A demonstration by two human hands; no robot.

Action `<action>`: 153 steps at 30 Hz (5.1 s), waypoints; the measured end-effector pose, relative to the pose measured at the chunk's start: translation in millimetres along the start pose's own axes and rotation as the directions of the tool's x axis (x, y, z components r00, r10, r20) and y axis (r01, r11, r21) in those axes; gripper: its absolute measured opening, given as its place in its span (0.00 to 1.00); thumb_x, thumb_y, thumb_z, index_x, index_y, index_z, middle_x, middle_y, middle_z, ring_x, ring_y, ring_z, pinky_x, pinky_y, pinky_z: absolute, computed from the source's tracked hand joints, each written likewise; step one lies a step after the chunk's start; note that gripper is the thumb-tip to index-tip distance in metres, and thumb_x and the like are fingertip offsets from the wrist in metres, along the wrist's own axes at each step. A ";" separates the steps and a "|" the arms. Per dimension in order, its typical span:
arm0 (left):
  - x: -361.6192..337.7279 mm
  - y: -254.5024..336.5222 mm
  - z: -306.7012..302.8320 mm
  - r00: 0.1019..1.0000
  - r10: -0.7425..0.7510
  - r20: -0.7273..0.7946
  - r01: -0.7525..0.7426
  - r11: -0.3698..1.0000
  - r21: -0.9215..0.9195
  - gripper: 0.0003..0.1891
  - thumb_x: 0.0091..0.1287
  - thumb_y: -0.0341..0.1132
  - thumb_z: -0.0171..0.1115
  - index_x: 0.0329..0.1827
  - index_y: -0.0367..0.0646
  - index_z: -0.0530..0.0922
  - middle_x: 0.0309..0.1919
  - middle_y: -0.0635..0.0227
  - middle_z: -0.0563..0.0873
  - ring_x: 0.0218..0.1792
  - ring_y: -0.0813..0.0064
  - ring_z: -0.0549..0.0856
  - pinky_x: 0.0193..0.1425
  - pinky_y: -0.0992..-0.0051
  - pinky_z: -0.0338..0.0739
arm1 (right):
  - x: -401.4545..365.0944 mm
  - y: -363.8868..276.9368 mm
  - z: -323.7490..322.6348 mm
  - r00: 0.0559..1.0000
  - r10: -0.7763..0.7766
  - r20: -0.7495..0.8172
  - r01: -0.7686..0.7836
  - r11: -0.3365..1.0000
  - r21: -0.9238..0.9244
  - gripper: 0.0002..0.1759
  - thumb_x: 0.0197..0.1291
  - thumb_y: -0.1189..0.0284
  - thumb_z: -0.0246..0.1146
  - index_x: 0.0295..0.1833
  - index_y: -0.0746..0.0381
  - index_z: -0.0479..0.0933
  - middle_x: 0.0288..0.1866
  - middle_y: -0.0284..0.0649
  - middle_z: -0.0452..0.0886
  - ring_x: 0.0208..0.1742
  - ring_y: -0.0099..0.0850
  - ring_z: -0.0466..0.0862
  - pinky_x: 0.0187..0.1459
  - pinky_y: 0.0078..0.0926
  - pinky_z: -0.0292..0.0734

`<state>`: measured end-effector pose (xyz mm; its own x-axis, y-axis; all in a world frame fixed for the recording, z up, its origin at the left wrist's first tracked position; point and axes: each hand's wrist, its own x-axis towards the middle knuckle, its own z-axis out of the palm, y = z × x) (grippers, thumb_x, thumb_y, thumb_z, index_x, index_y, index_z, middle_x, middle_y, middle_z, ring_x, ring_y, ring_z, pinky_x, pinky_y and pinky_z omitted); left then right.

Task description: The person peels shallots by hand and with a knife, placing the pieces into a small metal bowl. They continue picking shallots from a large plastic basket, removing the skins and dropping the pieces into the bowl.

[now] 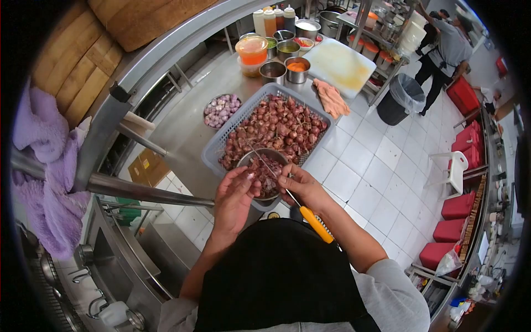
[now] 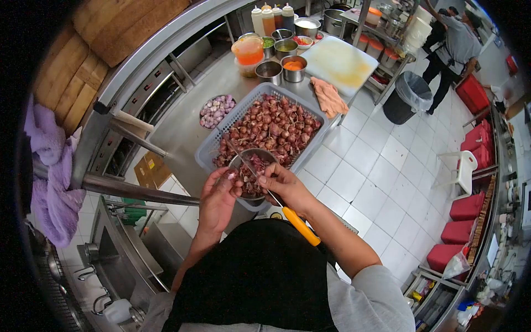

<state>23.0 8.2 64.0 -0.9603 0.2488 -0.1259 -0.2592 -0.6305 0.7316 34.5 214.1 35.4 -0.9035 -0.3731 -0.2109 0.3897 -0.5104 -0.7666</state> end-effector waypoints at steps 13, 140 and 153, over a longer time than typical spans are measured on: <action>10.3 -16.6 -1.6 0.999 -0.033 -0.014 0.033 0.999 -0.011 0.11 0.68 0.25 0.65 0.52 0.40 0.76 0.44 0.65 0.85 0.42 0.75 0.82 0.46 0.71 0.77 | -14.9 -14.1 30.1 0.978 0.030 0.206 -0.037 0.999 0.032 0.33 0.70 0.65 0.63 0.78 0.48 0.60 0.31 0.28 0.73 0.25 0.17 0.69 0.27 0.16 0.63; 4.1 -13.7 -27.1 0.994 -0.072 0.082 0.069 0.997 0.036 0.11 0.71 0.26 0.59 0.55 0.35 0.79 0.43 0.63 0.86 0.44 0.73 0.84 0.47 0.71 0.78 | -13.5 -9.5 23.9 0.984 -0.002 0.177 0.024 0.992 -0.122 0.23 0.70 0.66 0.62 0.67 0.57 0.68 0.29 0.29 0.72 0.27 0.16 0.70 0.28 0.16 0.61; 6.2 -6.7 -17.5 0.996 -0.025 0.086 0.003 0.968 0.250 0.13 0.70 0.24 0.60 0.57 0.35 0.76 0.46 0.60 0.85 0.44 0.73 0.84 0.48 0.72 0.78 | -9.4 -16.4 10.7 0.991 0.084 0.101 -0.085 0.996 0.008 0.21 0.72 0.62 0.61 0.67 0.53 0.70 0.31 0.28 0.72 0.26 0.18 0.69 0.25 0.17 0.59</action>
<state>17.1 1.1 46.5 -0.9411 0.3269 -0.0863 -0.2284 -0.4264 0.8753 38.6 217.7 56.4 -0.8451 -0.4907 -0.2120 0.4665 -0.4834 -0.7407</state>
